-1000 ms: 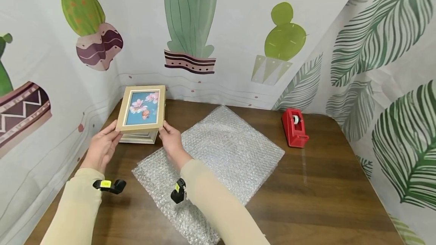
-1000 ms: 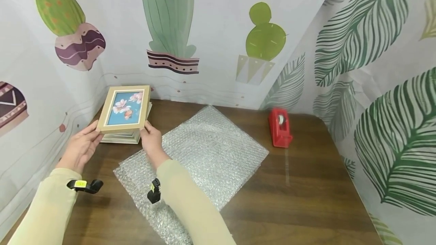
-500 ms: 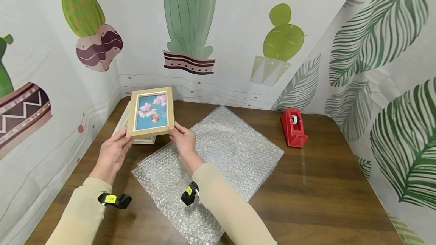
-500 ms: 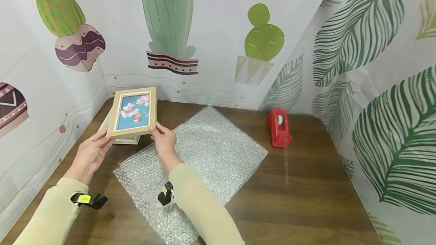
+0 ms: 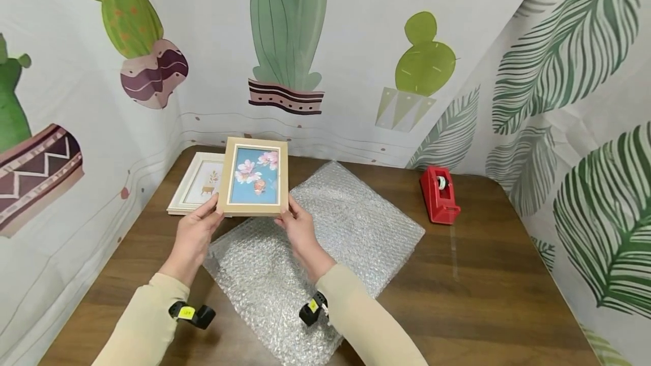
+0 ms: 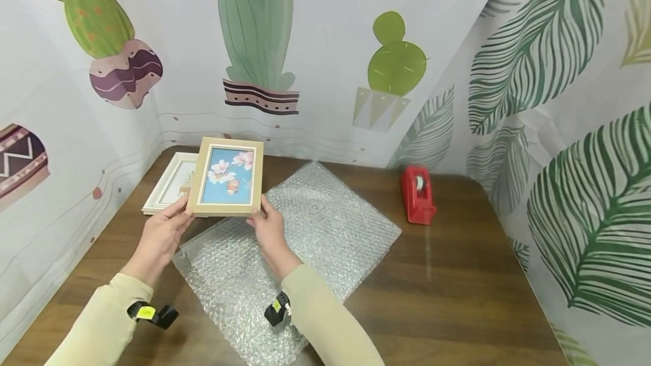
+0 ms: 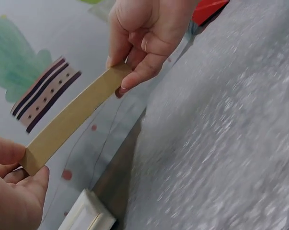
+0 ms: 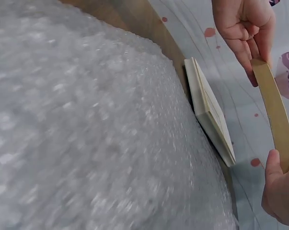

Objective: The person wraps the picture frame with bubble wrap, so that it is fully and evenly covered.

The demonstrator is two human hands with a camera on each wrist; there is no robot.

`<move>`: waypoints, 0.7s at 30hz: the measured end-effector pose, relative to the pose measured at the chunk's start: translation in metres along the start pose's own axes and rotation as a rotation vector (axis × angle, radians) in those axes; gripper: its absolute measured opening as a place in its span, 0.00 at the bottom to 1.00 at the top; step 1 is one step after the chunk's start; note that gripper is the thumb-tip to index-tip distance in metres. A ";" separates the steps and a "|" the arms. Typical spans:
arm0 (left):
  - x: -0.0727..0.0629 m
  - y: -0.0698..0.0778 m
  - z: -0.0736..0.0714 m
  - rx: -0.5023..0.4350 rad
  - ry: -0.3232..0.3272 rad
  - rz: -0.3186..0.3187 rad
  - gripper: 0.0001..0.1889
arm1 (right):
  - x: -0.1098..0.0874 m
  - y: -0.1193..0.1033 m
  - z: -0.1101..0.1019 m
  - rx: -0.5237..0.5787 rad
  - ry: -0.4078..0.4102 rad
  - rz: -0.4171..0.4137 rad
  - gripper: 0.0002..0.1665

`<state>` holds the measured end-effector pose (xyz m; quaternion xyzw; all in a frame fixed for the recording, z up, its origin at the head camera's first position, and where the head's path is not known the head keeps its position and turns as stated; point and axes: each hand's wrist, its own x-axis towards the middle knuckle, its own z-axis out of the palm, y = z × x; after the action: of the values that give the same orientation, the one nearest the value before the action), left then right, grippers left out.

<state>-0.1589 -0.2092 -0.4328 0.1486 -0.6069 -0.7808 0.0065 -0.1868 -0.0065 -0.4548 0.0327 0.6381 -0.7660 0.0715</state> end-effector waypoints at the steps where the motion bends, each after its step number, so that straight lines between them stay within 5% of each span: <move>1: -0.003 -0.001 0.004 0.026 -0.004 -0.003 0.29 | -0.002 0.000 -0.005 0.005 0.003 0.003 0.30; 21: -0.034 -0.020 0.042 0.210 -0.107 -0.050 0.28 | -0.044 -0.007 -0.076 -0.019 0.047 0.061 0.30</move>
<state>-0.1332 -0.1580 -0.4355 0.1215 -0.6809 -0.7196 -0.0611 -0.1478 0.0718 -0.4558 0.0694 0.6454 -0.7565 0.0804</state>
